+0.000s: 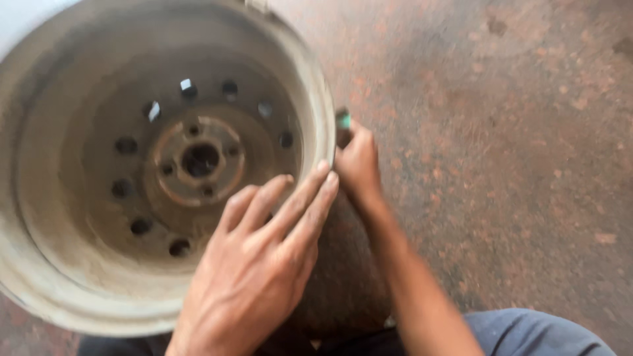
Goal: The person sands the outer rim of a metal car wheel using a sanding block. They hold the wheel steady with one hand while moving the block back and forth along the curved edge to smooth the surface.
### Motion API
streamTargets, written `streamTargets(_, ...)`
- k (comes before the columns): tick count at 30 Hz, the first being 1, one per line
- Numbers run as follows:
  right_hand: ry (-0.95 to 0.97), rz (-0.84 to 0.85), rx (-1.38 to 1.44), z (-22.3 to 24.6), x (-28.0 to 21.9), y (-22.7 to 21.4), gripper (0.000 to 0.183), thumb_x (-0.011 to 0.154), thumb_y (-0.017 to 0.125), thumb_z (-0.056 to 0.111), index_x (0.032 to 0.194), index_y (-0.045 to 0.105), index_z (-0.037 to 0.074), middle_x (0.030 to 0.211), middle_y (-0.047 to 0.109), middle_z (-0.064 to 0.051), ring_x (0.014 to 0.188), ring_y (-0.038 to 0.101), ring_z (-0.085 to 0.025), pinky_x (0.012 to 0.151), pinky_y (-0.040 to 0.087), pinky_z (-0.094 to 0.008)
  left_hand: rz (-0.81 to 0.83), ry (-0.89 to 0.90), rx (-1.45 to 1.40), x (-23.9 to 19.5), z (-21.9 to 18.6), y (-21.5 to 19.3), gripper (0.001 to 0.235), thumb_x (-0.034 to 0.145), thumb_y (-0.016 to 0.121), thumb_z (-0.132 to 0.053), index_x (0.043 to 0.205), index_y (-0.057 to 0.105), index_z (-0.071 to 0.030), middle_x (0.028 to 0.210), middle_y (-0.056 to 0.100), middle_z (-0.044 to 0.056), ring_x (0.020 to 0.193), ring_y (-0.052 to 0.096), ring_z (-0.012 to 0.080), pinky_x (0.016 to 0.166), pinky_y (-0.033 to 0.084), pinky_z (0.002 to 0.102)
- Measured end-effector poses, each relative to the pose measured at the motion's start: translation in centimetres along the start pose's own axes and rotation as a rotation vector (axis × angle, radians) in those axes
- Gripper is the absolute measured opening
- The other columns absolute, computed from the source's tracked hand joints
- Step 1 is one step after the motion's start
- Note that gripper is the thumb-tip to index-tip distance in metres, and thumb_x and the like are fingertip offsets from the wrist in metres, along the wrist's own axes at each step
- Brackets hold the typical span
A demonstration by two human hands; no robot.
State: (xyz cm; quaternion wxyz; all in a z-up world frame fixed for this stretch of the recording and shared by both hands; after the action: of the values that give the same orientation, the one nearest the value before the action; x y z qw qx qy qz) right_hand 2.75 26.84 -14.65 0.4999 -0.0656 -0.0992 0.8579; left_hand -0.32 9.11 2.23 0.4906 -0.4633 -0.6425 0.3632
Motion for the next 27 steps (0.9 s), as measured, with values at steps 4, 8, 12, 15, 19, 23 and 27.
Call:
streamTargets(4,0.044,-0.074,-0.1,0.5,-2.8,-0.6,0.024,0.081,0.075,0.019,0.101,0.076,0.005,0.084,0.08,-0.012,0.078,0.074,-0.016,0.072,0.058,-0.035,-0.006,0.051,0.03,0.9,0.4,0.2,0.061,0.088,0.062,-0.015,0.146,0.05,0.001,0.15,0.054,0.014,0.129,0.053,0.0322,0.106,0.039,0.046)
streamTargets(8,-0.023,0.039,-0.086,0.5,0.6,0.0,0.026,0.085,0.073,0.024,0.101,0.073,0.004,0.09,0.08,-0.012,0.08,0.076,-0.019,0.071,0.059,-0.036,0.022,-0.015,0.008,-0.3,0.6,0.9,0.059,0.09,0.062,-0.015,0.147,0.05,-0.001,0.15,0.055,0.011,0.129,0.054,0.0312,0.106,0.038,0.047)
streamTargets(12,-0.047,-0.035,-0.176,1.6,-1.7,-0.9,0.03,0.082,0.075,0.026,0.103,0.074,0.005,0.087,0.078,-0.013,0.08,0.076,-0.02,0.071,0.057,-0.037,0.024,0.034,0.032,1.0,0.4,0.6,0.063,0.087,0.062,-0.016,0.147,0.048,0.0,0.149,0.054,0.014,0.129,0.053,0.0324,0.106,0.037,0.047)
streamTargets(15,0.079,0.031,-0.199,-0.1,0.8,-0.7,0.028,0.081,0.075,0.029,0.097,0.075,0.006,0.083,0.079,-0.011,0.075,0.075,-0.021,0.069,0.058,-0.038,0.025,0.04,0.031,0.5,0.6,1.8,0.066,0.086,0.062,-0.016,0.148,0.046,0.0,0.15,0.052,0.017,0.13,0.052,0.033,0.106,0.037,0.047)
streamTargets(19,-0.059,0.034,-0.147,1.8,1.3,-0.2,0.029,0.086,0.074,0.031,0.1,0.073,0.005,0.086,0.077,-0.01,0.073,0.073,-0.02,0.068,0.057,-0.038,0.034,0.033,0.01,-0.1,0.4,1.4,0.066,0.086,0.063,-0.016,0.148,0.046,0.0,0.15,0.052,0.016,0.13,0.052,0.0335,0.107,0.036,0.047)
streamTargets(23,0.069,0.026,-0.107,0.6,-1.8,-0.8,0.024,0.084,0.074,0.026,0.098,0.076,0.007,0.082,0.079,-0.009,0.074,0.074,-0.018,0.067,0.057,-0.035,0.008,0.043,0.005,0.3,0.6,1.0,0.066,0.086,0.065,-0.016,0.148,0.047,0.0,0.149,0.054,0.015,0.128,0.053,0.0336,0.105,0.037,0.047)
streamTargets(27,-0.067,0.032,-0.123,1.0,0.4,-0.2,0.025,0.084,0.075,0.024,0.097,0.073,0.003,0.086,0.079,-0.01,0.074,0.073,-0.018,0.068,0.058,-0.035,0.008,0.012,-0.018,-0.2,0.5,0.8,0.064,0.087,0.065,-0.015,0.148,0.049,0.0,0.148,0.056,0.014,0.129,0.054,0.0325,0.107,0.039,0.046)
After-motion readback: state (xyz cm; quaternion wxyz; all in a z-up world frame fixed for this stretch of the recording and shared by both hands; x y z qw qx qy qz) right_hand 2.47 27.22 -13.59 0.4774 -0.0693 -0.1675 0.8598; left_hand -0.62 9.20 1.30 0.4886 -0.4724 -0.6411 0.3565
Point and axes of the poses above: each hand's wrist, its own x-axis towards the middle knuckle, its own y-axis out of the palm, z = x × y, the point moved 8 cm from there along x, towards the middle knuckle
